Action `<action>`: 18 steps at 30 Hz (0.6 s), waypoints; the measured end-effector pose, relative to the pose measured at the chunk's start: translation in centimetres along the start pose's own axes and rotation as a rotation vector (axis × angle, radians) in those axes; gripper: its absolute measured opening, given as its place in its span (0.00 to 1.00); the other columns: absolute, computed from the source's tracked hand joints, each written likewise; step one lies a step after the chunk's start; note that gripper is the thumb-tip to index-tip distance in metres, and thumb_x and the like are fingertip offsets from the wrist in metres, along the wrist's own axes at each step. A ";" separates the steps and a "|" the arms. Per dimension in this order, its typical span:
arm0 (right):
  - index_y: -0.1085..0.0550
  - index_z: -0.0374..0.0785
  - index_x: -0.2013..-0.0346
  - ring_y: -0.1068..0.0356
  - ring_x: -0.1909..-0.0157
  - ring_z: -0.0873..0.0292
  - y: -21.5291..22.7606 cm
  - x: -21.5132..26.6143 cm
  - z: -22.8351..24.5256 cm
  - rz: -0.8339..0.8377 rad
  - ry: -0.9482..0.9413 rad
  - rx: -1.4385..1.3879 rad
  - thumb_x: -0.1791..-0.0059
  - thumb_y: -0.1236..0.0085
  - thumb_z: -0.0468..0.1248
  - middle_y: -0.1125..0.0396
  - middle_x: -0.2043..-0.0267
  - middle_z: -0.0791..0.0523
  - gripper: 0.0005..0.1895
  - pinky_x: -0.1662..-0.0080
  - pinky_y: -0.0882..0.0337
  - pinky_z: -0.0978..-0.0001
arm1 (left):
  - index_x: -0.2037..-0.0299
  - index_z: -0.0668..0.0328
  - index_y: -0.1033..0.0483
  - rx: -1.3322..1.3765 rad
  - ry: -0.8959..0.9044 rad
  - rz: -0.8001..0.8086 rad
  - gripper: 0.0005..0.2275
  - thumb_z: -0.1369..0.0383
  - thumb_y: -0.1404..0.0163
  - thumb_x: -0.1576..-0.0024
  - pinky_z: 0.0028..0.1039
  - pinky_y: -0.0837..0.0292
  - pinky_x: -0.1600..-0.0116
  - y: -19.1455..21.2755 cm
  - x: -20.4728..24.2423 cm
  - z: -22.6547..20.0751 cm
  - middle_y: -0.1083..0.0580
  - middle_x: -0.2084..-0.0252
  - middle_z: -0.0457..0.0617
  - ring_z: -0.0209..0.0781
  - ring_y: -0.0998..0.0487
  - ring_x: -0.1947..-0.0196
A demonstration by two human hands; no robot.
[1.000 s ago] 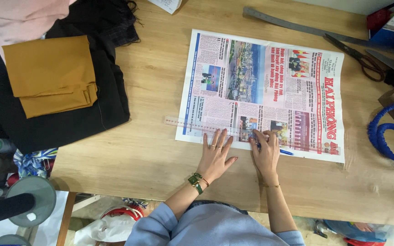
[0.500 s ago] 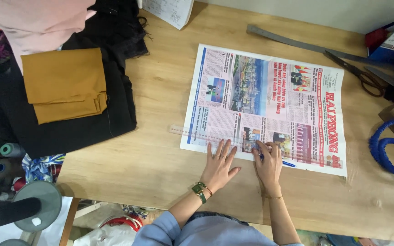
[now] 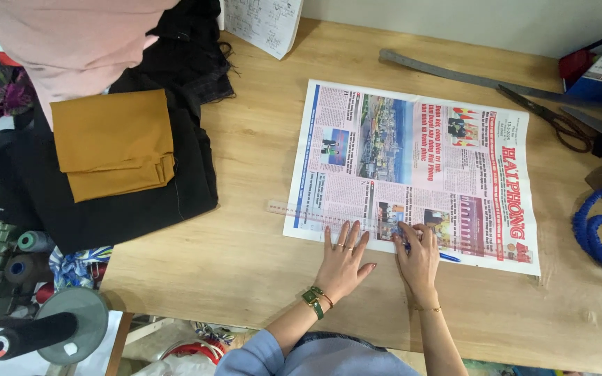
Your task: The person uses a ruler and a blue pen to measure and mark lines on a newspaper spread out on a wooden table. They repeatedly reposition the ruler and draw lines across the paper.
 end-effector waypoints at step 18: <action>0.20 0.51 0.48 0.33 0.60 0.50 0.3 -0.1 0.2 -0.023 0.005 0.039 0.48 0.40 0.49 0.36 0.53 0.55 0.16 0.56 0.29 0.60 | 0.27 0.56 0.45 -0.035 0.011 0.162 0.31 0.46 0.66 0.37 0.68 0.70 0.28 0.0 -0.4 -0.2 0.51 0.23 0.63 0.59 0.56 0.23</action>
Point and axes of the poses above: each hand's wrist, its own x-axis away from the middle knuckle, its own y-axis out of the back of the hand, z = x × y, the point moved 7 cm from there along -x, towards the middle knuckle
